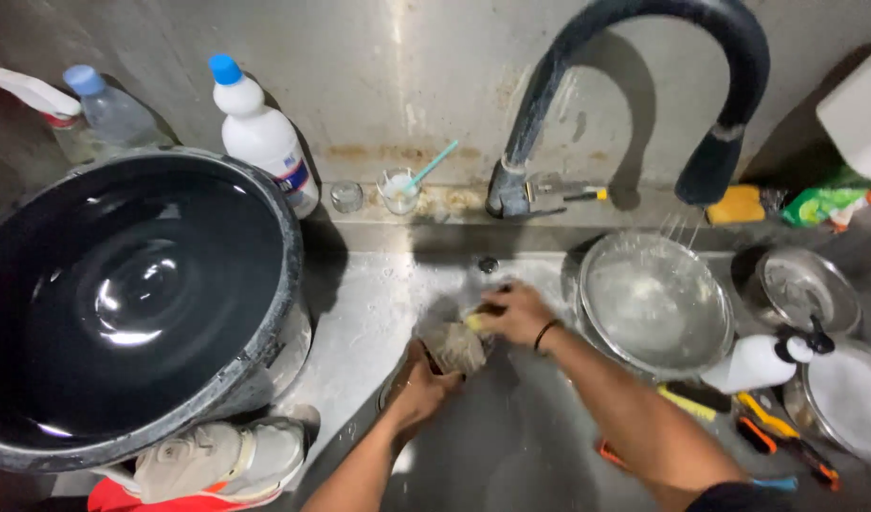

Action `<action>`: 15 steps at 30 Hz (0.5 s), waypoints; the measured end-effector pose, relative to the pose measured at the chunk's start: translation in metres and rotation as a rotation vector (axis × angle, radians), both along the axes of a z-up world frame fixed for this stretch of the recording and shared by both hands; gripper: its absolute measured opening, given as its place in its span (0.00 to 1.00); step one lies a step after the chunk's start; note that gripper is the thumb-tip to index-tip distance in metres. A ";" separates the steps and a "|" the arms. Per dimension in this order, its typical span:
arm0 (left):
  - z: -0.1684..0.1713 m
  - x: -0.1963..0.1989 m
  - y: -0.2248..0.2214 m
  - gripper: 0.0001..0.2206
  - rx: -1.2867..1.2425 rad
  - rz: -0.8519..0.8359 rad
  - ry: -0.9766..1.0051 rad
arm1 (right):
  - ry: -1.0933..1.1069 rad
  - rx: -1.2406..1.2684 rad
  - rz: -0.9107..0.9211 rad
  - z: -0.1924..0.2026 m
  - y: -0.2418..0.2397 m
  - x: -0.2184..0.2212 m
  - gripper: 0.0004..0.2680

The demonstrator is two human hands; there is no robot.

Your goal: Scrubbing and cleaning a sneaker in a utility sink using a sponge and cleaning solution.

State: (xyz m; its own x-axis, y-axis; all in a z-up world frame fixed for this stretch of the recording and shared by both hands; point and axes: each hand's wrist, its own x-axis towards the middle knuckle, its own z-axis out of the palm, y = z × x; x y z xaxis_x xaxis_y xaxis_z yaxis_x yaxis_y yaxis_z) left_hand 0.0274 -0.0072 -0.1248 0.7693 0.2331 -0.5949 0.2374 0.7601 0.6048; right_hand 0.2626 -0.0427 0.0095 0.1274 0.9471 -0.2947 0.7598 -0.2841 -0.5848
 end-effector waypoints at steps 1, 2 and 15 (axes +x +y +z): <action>-0.070 0.000 -0.006 0.55 -0.770 0.017 -0.496 | -0.124 -0.233 -0.126 -0.012 0.021 0.030 0.25; 0.013 0.009 0.013 0.55 -0.757 0.016 -0.505 | -0.131 -0.220 -0.123 -0.009 0.027 0.025 0.25; 0.196 -0.002 -0.022 0.18 0.405 0.114 0.231 | -0.070 -0.081 0.159 0.036 0.026 -0.027 0.19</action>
